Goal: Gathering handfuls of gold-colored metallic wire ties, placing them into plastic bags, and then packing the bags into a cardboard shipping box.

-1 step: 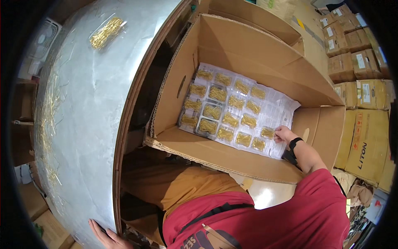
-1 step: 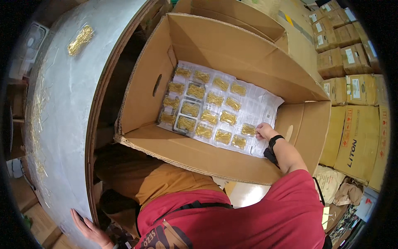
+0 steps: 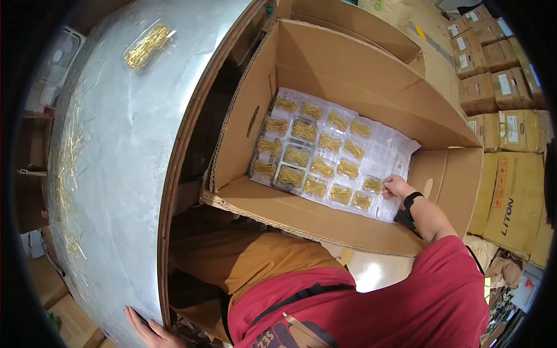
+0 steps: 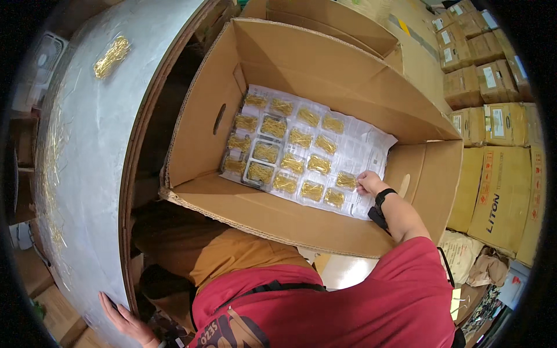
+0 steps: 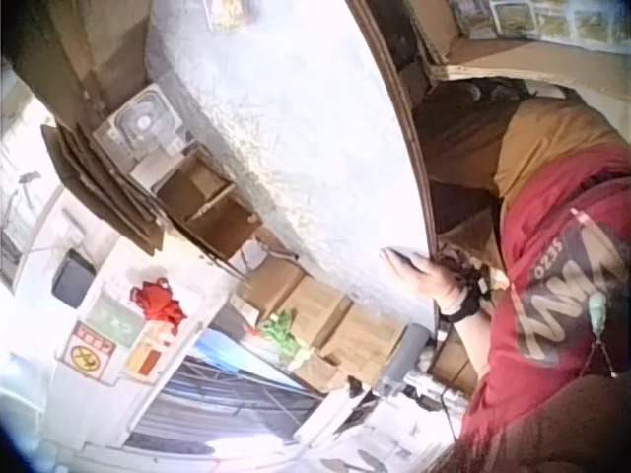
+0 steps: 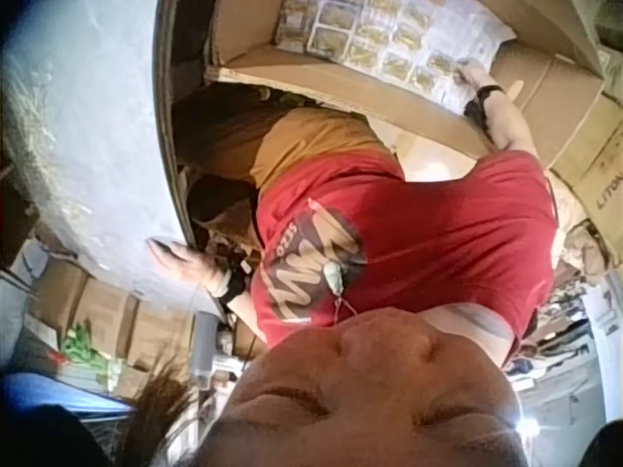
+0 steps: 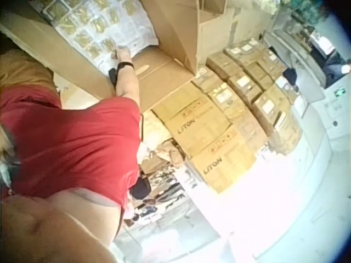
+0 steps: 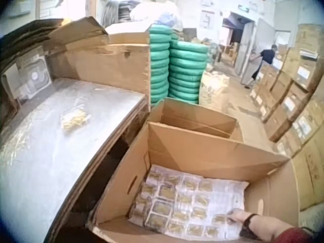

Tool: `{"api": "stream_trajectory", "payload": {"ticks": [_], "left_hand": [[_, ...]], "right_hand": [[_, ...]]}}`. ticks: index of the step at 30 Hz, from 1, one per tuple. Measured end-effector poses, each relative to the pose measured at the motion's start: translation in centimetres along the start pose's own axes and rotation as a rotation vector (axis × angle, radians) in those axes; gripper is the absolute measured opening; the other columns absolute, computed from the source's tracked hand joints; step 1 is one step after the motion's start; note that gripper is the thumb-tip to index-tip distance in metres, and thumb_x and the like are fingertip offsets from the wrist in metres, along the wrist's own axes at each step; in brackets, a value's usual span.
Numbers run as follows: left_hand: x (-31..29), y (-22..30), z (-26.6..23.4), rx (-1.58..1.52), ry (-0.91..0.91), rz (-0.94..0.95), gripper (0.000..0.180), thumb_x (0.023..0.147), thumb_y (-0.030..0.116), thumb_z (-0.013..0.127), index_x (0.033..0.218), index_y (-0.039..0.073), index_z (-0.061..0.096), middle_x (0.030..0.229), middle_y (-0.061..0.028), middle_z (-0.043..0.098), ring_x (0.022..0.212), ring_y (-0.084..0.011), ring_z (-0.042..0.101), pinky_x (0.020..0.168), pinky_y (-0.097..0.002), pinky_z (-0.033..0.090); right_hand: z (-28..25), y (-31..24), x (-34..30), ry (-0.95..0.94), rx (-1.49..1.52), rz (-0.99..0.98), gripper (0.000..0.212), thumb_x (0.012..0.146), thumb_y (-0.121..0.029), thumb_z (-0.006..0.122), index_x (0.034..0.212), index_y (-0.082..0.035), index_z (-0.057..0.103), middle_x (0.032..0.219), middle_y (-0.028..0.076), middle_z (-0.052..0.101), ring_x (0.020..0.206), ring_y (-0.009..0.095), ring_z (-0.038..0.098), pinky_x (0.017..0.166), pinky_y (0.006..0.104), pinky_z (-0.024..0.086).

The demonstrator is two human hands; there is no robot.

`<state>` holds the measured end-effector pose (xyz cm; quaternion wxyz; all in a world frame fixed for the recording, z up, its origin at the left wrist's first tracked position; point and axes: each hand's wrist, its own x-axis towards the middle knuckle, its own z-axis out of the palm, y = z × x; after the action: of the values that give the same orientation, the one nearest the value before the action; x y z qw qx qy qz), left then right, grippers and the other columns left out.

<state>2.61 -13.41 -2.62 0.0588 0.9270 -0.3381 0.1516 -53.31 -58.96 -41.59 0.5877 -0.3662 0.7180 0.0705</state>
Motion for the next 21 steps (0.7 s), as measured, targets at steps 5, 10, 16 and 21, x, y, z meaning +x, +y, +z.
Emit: {"api": "stream_trajectory", "payload": {"ticks": [5, 10, 16, 21], "left_hand": [[-1.2, -2.8, 0.6, -0.005, -0.019, -0.020, 0.047, 0.106, 0.024, 0.045, 0.142, -0.005, 0.053, 0.146, -0.0220, 0.053, 0.135, -0.0374, 0.050, 0.115, -0.0445, 0.037], [-1.3, -3.5, 1.0, 0.004, -0.035, -0.031, 0.047, 0.108, 0.021, 0.040, 0.146, -0.006, 0.049, 0.150, -0.0210, 0.050, 0.138, -0.0356, 0.048, 0.117, -0.0435, 0.035], [-1.3, -3.8, 1.1, 0.016, -0.036, -0.031, 0.048, 0.108, 0.022, 0.040, 0.146, -0.006, 0.049, 0.150, -0.0211, 0.050, 0.138, -0.0355, 0.048, 0.117, -0.0437, 0.035], [-1.3, -3.5, 1.0, 0.000, -0.038, -0.035, 0.048, 0.108, 0.022, 0.040, 0.146, -0.006, 0.049, 0.150, -0.0212, 0.050, 0.138, -0.0356, 0.047, 0.117, -0.0438, 0.035]], "right_hand": [[2.5, -2.5, -2.2, 0.027, -0.065, -0.050, 0.004, 0.096, 0.001, 0.057, 0.100, 0.000, 0.058, 0.082, 0.012, 0.066, 0.062, 0.021, 0.067, 0.054, 0.0374, 0.061], [3.4, -3.6, -3.2, 0.048, -0.043, -0.093, 0.004, 0.097, -0.001, 0.058, 0.100, 0.000, 0.058, 0.081, 0.012, 0.065, 0.061, 0.021, 0.065, 0.054, 0.0364, 0.059], [3.8, -3.6, -3.5, 0.042, -0.069, -0.080, 0.008, 0.099, -0.006, 0.059, 0.104, 0.000, 0.058, 0.084, 0.010, 0.065, 0.066, 0.019, 0.065, 0.057, 0.0346, 0.059], [3.8, -3.3, -3.2, 0.016, 0.001, -0.058, 0.010, 0.100, -0.008, 0.058, 0.108, -0.001, 0.058, 0.088, 0.008, 0.064, 0.068, 0.017, 0.064, 0.060, 0.0323, 0.060]]}}
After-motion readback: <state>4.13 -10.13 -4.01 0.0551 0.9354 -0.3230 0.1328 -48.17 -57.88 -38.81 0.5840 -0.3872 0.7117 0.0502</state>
